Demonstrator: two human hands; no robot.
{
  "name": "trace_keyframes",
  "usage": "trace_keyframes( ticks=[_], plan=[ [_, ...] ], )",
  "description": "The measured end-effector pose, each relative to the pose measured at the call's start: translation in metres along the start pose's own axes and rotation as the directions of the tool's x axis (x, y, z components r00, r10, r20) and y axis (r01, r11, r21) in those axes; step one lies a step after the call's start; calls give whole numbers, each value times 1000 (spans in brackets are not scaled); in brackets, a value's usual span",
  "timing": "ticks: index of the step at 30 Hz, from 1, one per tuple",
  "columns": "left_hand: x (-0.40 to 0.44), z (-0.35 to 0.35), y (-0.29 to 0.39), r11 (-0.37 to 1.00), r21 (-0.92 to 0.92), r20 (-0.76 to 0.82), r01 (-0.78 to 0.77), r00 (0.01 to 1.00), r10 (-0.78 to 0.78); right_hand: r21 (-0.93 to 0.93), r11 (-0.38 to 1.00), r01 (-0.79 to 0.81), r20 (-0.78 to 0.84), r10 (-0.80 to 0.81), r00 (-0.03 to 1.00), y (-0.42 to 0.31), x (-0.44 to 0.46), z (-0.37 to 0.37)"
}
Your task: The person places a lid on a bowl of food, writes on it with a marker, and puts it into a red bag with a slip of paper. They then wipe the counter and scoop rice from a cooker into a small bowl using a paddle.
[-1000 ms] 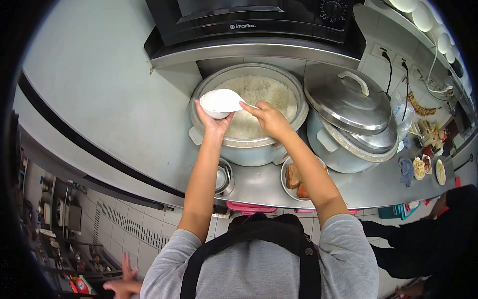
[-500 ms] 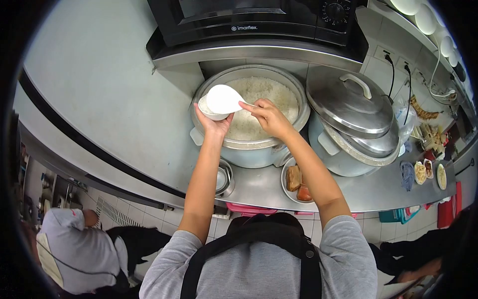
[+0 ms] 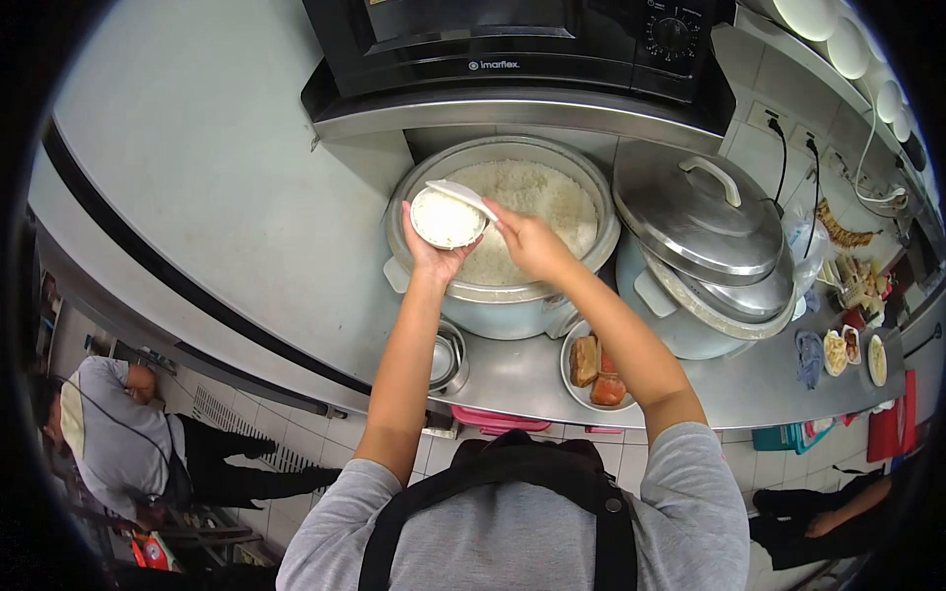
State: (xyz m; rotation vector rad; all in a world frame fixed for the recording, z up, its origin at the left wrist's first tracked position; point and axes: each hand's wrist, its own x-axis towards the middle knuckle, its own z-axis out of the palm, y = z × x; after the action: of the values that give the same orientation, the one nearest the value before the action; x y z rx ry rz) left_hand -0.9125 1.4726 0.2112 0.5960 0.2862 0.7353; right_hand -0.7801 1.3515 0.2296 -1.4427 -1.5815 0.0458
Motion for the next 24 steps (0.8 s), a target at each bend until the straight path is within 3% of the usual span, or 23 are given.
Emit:
trace_keyframes(
  ticks=[3,5,6,8,11,13,15,16,20,21,22,23,24],
  plan=[
    [1,2,-2,999,-16,-107,-44,993,42,-30,997,-70,120,73,990,-12,-5,-4],
    [0,3,-3,998,17,-91,-53,994,54,47,999,-13,-67,16,998,-8,-5,-1],
    [0,4,-3,998,17,-89,-52,995,54,47,999,-13,-69,16,997,-8,-7,1],
    [0,6,-3,996,1,-102,-84,991,83,108,932,-346,-128,359,925,-11,-10,11],
    [4,3,-6,990,36,-163,-136,977,140,-15,923,-384,-9,384,923,-30,-20,38],
    [11,-5,-7,988,10,-170,-157,973,156,-78,947,-310,-25,309,951,-37,-21,46],
    [8,-5,-7,983,-13,-181,-181,968,176,173,967,-187,-146,213,966,-35,-15,46],
    [7,-4,-7,978,-20,-188,-209,961,202,235,919,-318,-122,352,928,-35,-15,43],
    [5,2,-8,944,-27,-256,-328,916,310,282,841,-462,-154,515,843,-21,-16,62],
    [9,-4,-12,946,-28,-259,-324,916,306,551,633,-544,35,634,772,-47,-12,60],
    [17,-15,-16,927,-10,-267,-376,894,360,734,336,-591,252,673,695,-64,-10,62],
    [18,-17,-16,904,10,-273,-428,868,414,734,332,-592,253,676,692,-69,-11,70],
    [19,-18,-16,904,14,-274,-427,868,414,774,377,-509,199,618,760,-73,-11,77]
  ],
)
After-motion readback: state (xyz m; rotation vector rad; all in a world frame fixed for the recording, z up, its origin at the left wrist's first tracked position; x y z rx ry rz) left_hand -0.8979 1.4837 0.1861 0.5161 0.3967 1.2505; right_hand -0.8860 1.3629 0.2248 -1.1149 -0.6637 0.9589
